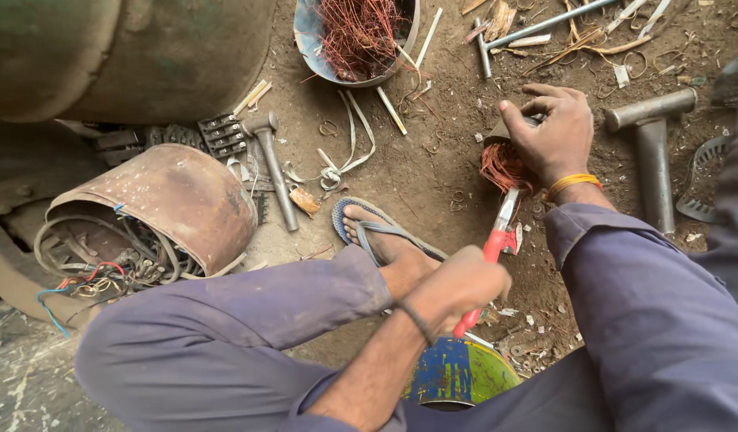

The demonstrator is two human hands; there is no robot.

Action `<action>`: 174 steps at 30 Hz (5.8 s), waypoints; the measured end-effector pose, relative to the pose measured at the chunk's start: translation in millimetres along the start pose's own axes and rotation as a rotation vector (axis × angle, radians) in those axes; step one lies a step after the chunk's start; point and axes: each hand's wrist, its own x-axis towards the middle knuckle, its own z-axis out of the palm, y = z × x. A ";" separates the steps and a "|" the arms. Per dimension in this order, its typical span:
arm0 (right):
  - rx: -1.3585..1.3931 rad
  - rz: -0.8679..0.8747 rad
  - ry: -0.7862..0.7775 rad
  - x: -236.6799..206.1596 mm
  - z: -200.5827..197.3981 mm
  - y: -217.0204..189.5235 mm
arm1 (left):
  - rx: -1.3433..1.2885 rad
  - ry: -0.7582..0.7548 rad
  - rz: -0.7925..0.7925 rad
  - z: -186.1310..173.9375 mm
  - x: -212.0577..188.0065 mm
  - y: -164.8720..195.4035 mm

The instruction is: The person uses pliers to cut and pull copper windings from a cylindrical motor component. The removed copper wire is placed into a nearby metal bowl. The person repeatedly rotates the component and continues cutting and pulling the wire throughout the clip.

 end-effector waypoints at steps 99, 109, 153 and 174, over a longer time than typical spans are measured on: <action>0.056 0.080 0.004 9.6 -5.1 6.7 | 0.333 1.412 0.957 -198.7 73.5 140.1; 0.088 0.053 0.022 4.7 -3.0 14.4 | -0.743 0.135 0.207 -16.6 131.6 23.2; -0.086 0.082 -0.156 6.8 -1.8 12.5 | 0.181 0.965 0.675 -87.9 95.5 77.2; -0.026 0.015 -0.144 2.4 -2.9 18.7 | -1.276 -0.098 0.211 -9.7 161.7 -5.8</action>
